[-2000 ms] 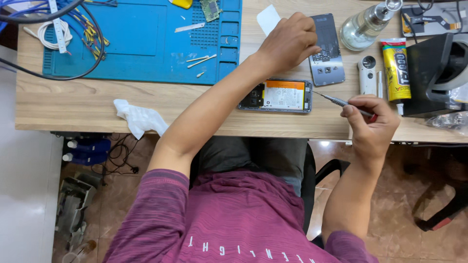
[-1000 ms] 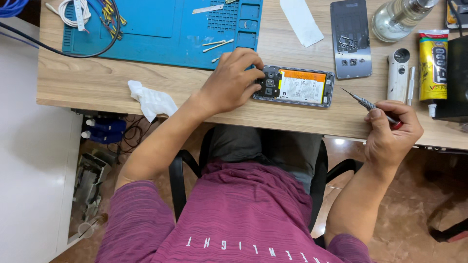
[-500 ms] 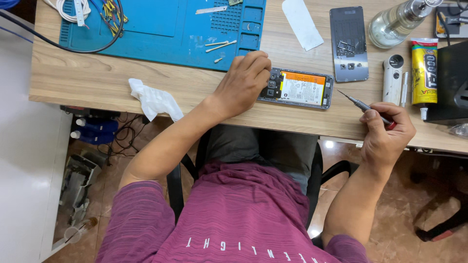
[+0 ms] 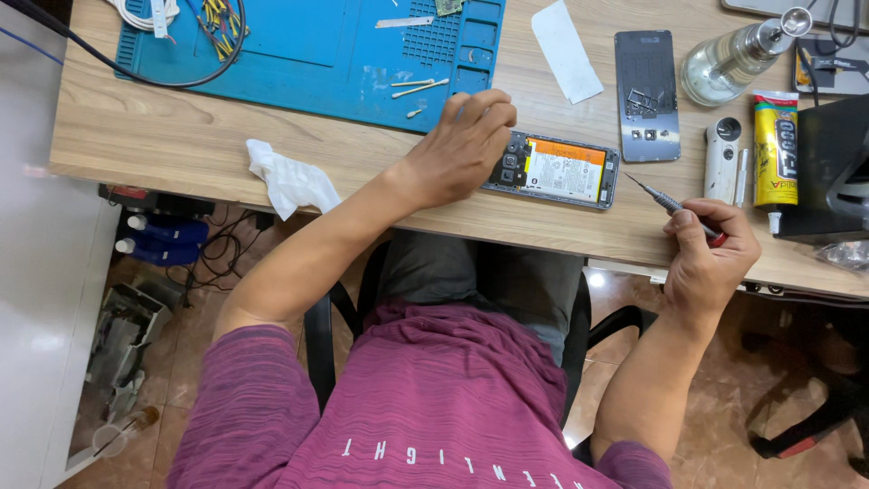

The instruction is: The person uses a screwdriver to remove screws from the back of a disassembled smartphone. They carefully pry and lift internal components, including the battery and camera module, while working at a cluttered repair bench.

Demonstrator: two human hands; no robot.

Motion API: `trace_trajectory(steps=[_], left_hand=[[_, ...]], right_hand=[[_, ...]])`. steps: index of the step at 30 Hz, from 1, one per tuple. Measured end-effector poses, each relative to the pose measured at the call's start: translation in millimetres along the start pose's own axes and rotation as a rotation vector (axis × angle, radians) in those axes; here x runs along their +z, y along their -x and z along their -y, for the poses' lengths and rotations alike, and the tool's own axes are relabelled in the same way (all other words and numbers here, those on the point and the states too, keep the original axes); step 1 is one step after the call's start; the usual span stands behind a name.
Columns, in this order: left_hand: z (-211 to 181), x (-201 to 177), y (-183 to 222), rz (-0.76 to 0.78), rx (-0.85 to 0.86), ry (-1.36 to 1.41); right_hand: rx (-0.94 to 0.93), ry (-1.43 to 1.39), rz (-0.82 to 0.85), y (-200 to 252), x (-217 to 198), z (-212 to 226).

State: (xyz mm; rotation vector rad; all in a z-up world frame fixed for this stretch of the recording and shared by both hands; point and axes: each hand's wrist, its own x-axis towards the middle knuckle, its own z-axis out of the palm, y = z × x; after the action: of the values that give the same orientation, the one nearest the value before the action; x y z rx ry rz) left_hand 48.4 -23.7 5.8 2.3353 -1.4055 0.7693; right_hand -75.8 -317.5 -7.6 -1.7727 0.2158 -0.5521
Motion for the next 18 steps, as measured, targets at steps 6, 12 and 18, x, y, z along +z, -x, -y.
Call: trace_trajectory(steps=[6, 12, 18], left_hand=[[-2, -4, 12, 0.100, -0.118, 0.226], [-6, -7, 9, 0.140, -0.126, 0.166], [-4, -7, 4, 0.217, -0.100, 0.135]], right_hand=[[0.008, 0.039, 0.004, 1, -1, 0], [0.017, 0.056, -0.001, 1, 0, 1], [0.013, 0.050, 0.018, 1, 0, 4]])
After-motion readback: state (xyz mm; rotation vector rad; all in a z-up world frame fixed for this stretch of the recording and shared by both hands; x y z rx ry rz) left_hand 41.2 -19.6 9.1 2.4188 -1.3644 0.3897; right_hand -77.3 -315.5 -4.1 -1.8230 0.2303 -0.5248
